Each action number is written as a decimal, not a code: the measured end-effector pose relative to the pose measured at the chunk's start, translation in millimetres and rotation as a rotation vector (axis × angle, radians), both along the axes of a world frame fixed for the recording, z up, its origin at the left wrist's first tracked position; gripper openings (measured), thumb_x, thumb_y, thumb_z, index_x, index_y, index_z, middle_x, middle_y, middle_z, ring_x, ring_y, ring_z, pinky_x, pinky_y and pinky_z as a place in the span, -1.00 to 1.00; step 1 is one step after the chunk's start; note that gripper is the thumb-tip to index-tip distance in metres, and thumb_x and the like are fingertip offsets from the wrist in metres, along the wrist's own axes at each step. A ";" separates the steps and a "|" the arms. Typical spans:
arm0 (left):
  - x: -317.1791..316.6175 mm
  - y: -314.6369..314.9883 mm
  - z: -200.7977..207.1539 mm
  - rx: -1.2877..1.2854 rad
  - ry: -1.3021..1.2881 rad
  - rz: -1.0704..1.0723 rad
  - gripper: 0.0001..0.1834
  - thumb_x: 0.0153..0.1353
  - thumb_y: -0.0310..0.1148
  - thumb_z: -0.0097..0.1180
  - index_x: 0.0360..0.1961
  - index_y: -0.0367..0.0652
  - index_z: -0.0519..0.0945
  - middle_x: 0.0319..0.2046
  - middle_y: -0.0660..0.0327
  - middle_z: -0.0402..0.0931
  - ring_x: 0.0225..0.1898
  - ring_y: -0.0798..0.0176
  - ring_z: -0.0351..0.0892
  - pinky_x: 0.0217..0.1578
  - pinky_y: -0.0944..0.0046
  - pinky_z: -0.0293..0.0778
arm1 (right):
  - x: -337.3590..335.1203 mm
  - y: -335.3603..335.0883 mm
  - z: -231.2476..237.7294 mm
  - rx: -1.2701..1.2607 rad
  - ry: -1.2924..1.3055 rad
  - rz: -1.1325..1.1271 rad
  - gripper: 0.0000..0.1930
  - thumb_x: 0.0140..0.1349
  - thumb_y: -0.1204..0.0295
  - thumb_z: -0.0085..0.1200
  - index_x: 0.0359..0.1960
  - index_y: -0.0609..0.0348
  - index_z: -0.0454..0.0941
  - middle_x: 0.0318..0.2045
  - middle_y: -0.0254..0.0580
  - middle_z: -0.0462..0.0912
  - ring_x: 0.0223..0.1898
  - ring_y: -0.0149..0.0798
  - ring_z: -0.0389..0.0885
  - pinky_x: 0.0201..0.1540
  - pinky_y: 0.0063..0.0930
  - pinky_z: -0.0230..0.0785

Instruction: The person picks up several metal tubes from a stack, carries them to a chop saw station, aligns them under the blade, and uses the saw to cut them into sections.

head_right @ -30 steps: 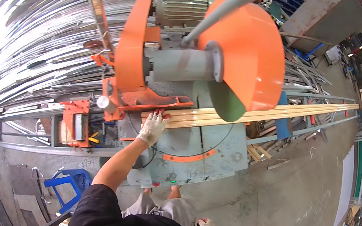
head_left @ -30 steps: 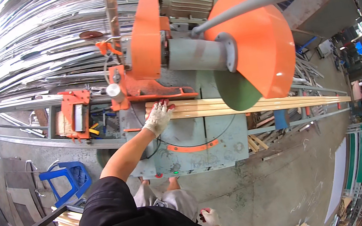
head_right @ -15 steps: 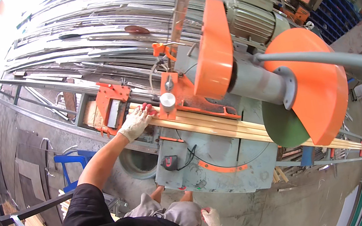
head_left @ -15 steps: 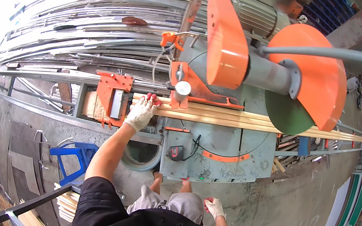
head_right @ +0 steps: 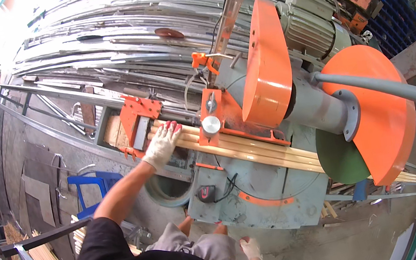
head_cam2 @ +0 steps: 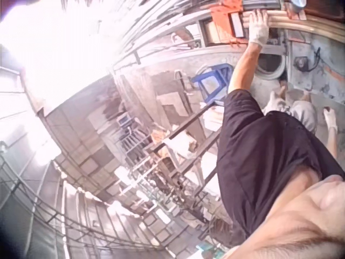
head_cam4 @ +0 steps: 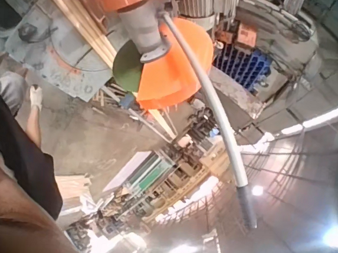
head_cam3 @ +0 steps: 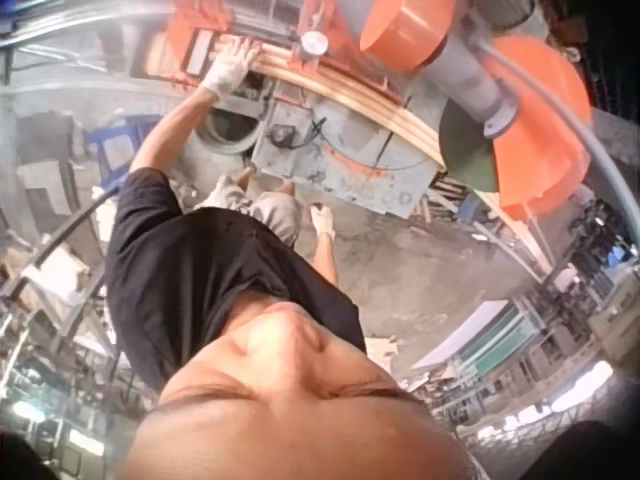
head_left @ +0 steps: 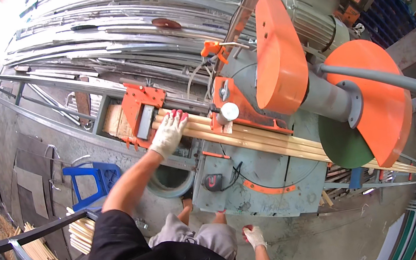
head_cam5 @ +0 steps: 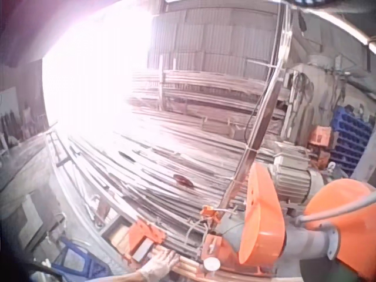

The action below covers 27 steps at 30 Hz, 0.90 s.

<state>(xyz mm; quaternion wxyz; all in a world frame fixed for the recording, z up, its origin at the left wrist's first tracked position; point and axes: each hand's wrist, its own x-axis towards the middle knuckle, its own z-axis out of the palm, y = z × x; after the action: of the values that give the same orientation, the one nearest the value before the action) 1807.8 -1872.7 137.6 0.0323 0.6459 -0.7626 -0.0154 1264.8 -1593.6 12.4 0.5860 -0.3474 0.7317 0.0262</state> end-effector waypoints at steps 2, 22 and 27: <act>-22.6 -16.8 6.4 0.024 -0.123 0.044 -0.25 0.23 -0.41 0.00 0.48 -0.34 0.20 0.47 -0.21 0.20 0.55 -0.25 0.09 0.55 -0.19 -0.07 | -2.6 2.8 -9.9 0.005 -0.005 0.020 -0.74 0.38 0.32 0.14 -0.05 0.20 0.70 -0.36 -0.23 0.76 -0.52 -0.38 0.67 -0.50 -0.47 0.53; -4.2 -52.0 3.6 0.050 0.196 -0.159 -0.44 -0.12 -0.28 0.35 -0.02 -0.16 0.53 -0.19 0.01 0.57 -0.09 -0.15 0.57 -0.01 -0.11 0.42 | 16.5 -40.2 54.7 -0.135 0.251 0.163 -0.62 0.33 0.13 0.08 -0.41 0.22 0.67 -0.58 -0.13 0.66 -0.54 -0.26 0.63 -0.43 -0.21 0.40; -21.5 -54.7 3.4 0.025 0.203 -0.140 -0.29 -0.15 -0.34 0.34 0.13 -0.20 0.46 -0.07 0.04 0.54 0.09 -0.08 0.48 0.20 -0.05 0.28 | 13.4 -78.2 46.9 -0.426 0.509 0.110 -0.56 0.33 0.07 0.08 -0.29 0.29 0.69 -0.29 0.28 0.72 -0.15 0.31 0.69 -0.12 0.05 0.48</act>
<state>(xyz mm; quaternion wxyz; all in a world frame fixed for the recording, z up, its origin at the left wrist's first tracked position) 1786.4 -1927.3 141.0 0.1001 0.5863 -0.7986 -0.0922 1278.2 -1671.7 59.3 0.2963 -0.4832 0.8238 -0.0096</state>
